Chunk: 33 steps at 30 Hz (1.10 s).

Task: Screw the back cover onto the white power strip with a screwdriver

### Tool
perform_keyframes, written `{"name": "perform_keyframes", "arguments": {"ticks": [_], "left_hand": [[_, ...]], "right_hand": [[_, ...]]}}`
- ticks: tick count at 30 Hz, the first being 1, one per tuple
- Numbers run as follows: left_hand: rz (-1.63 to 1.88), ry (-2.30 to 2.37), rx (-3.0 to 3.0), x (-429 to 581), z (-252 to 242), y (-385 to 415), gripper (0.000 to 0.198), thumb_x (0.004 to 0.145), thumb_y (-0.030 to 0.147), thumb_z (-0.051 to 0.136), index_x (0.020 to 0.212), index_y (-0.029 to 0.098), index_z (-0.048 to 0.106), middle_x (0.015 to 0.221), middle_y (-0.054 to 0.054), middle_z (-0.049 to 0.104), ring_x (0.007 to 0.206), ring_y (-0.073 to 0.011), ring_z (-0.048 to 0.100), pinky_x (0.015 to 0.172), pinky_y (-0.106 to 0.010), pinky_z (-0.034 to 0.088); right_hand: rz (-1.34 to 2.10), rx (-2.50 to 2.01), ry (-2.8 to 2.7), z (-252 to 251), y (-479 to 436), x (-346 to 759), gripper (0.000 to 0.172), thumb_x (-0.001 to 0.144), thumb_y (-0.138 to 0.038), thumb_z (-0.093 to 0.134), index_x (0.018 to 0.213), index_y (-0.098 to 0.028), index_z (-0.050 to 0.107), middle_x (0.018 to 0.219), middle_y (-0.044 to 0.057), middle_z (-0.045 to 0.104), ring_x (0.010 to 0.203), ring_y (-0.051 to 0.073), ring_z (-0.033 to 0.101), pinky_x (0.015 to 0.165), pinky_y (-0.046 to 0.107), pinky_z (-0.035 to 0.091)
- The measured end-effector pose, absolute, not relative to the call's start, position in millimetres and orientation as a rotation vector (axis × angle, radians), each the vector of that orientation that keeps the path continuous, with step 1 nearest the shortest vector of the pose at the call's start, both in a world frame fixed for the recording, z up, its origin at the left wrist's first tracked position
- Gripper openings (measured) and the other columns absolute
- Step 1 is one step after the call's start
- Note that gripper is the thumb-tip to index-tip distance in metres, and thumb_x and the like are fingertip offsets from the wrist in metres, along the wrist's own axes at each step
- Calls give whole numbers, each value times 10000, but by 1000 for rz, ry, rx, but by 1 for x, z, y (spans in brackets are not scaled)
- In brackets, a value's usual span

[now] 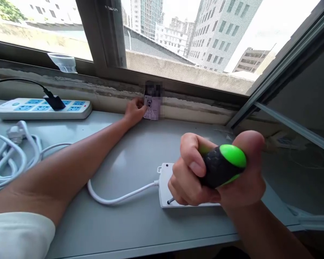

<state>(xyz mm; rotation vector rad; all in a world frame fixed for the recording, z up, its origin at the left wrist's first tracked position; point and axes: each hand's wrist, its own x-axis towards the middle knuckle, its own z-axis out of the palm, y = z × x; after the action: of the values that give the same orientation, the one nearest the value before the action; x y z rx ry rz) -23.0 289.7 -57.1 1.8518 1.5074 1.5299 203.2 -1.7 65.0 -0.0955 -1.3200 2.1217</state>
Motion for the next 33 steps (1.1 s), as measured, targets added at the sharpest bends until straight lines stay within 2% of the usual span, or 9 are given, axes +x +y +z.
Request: {"name": "perform_keyframes", "arguments": {"ticks": [3, 6, 12, 20, 26, 29, 33], "left_hand": [[1522, 1506, 1857, -23, -57, 290, 102, 777, 262, 697, 855, 220, 647, 808, -35, 663, 798, -238, 639, 827, -353, 524], [1526, 1505, 1856, -24, -58, 290, 110, 782, 270, 687, 868, 214, 648, 821, -38, 665, 803, -237, 638, 827, -351, 517], [1529, 1505, 1859, -24, -59, 292, 112, 787, 276, 666, 871, 204, 650, 813, -34, 665, 793, -232, 633, 830, -352, 514], [1540, 1495, 1873, -24, -60, 292, 108, 803, 281, 665, 877, 204, 660, 824, -42, 684, 805, -240, 653, 844, -361, 538], [1554, 1493, 1872, -24, -61, 293, 113, 816, 293, 674, 876, 197, 673, 810, -44, 692, 794, -241, 661, 844, -364, 557], [1557, 1490, 1872, -24, -60, 293, 112, 809, 297, 691, 868, 205, 671, 811, -40, 694, 810, -242, 662, 841, -353, 552], [1550, 1498, 1859, -24, -59, 292, 76, 815, 256, 690, 865, 204, 668, 814, -41, 687, 808, -241, 661, 844, -352, 539]], "right_hand": [[2061, -89, -1353, 64, -2, 204, 541, 971, -758, 571, 987, -227, 465, 636, -110, 388, 568, 74, 291, 590, 268, 252], [2063, -79, -1392, 62, -2, 204, 549, 965, -768, 565, 984, -231, 451, 663, -106, 415, 580, 74, 316, 611, 267, 278], [2054, -78, -1353, 61, 0, 206, 496, 987, -681, 614, 955, -188, 582, 701, -54, 495, 601, 94, 412, 638, 269, 357], [2081, -106, -1343, 64, 2, 207, 501, 986, -681, 616, 939, -183, 588, 676, -56, 480, 587, 96, 379, 629, 273, 328], [2054, -56, -1313, 61, 0, 204, 471, 985, -708, 586, 993, -247, 490, 659, -91, 414, 576, 90, 300, 623, 252, 326], [2023, -80, -1353, 59, -1, 205, 451, 987, -696, 586, 1025, -257, 493, 707, -78, 459, 607, 95, 358, 653, 262, 356], [2061, -102, -1312, 60, -1, 206, 452, 1009, -662, 585, 988, -210, 582, 717, -50, 498, 615, 104, 402, 648, 282, 346]]}}
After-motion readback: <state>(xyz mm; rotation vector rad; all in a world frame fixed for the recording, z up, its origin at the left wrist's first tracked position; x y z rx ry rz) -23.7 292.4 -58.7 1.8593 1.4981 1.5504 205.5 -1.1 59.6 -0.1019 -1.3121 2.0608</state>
